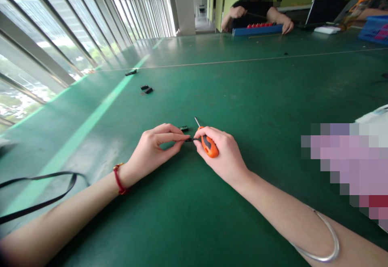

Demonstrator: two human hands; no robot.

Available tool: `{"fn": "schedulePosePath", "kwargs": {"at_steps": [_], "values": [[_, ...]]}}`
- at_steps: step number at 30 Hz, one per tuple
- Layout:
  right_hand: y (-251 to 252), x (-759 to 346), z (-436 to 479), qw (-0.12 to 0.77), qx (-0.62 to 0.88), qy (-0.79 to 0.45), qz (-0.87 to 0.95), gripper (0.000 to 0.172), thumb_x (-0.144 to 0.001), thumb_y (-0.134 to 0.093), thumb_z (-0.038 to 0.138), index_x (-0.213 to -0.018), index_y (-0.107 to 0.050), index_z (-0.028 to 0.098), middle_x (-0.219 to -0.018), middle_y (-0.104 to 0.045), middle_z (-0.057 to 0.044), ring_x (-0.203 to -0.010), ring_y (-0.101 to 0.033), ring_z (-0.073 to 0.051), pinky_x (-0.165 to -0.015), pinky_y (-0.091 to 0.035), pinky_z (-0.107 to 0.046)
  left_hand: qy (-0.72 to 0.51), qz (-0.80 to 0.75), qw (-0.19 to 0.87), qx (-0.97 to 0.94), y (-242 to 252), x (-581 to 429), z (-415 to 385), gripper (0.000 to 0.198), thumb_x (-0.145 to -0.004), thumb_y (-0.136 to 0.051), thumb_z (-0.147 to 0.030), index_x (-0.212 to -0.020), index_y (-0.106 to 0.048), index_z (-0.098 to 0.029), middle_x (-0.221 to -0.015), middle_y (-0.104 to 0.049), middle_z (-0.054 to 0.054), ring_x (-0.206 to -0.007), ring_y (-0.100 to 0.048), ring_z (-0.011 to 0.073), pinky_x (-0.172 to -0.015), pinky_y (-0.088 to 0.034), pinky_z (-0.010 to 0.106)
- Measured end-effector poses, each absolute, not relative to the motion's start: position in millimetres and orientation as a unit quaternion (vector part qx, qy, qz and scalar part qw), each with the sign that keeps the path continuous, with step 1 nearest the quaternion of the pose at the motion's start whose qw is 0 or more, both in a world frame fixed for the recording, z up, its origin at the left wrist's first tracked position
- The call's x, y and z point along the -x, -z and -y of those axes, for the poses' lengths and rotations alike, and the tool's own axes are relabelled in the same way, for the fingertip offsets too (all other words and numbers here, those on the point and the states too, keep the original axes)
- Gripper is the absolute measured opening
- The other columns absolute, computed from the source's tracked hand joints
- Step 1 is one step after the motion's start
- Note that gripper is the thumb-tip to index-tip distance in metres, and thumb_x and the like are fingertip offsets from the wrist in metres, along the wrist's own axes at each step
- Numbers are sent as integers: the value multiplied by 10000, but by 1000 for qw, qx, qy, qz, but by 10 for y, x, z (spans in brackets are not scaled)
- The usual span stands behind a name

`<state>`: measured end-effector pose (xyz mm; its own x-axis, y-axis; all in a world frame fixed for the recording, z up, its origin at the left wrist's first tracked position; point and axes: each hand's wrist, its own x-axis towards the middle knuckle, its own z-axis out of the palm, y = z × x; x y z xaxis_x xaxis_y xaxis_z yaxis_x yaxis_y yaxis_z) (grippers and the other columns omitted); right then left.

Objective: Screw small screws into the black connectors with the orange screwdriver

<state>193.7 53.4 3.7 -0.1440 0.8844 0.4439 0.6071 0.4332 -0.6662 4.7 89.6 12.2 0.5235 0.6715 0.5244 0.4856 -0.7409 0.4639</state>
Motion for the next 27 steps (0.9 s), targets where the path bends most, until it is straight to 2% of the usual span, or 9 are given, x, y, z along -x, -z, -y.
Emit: {"fn": "schedulePosePath", "kwargs": {"at_steps": [6, 15, 27], "values": [[-27, -1943, -531, 425, 500, -170, 735, 31, -806, -577, 196, -825, -592, 176, -777, -637, 16, -670, -564, -82, -642, -407, -183, -353, -343, 153, -857, -146, -47, -889, 173, -817, -582, -118, -911, -713, -179, -863, -693, 26, -795, -637, 128, -718, -500, 230], [-43, -1943, -529, 429, 501, -182, 730, 44, -819, -567, 209, -833, -597, 180, -775, -637, 13, -650, -552, -87, -627, -405, -192, -342, -376, 308, -804, -181, -39, -936, 111, -849, -585, -223, -842, -672, -154, -872, -696, 31, -820, -650, 132, -730, -531, 223], [-55, -1945, -524, 430, 497, -183, 731, 36, -814, -561, 215, -824, -589, 194, -777, -645, 0, -663, -575, -117, -631, -422, -226, -335, -334, 235, -849, -199, -7, -959, 88, -829, -613, -179, -818, -700, -175, -829, -689, 19, -759, -640, 119, -711, -514, 220]]}}
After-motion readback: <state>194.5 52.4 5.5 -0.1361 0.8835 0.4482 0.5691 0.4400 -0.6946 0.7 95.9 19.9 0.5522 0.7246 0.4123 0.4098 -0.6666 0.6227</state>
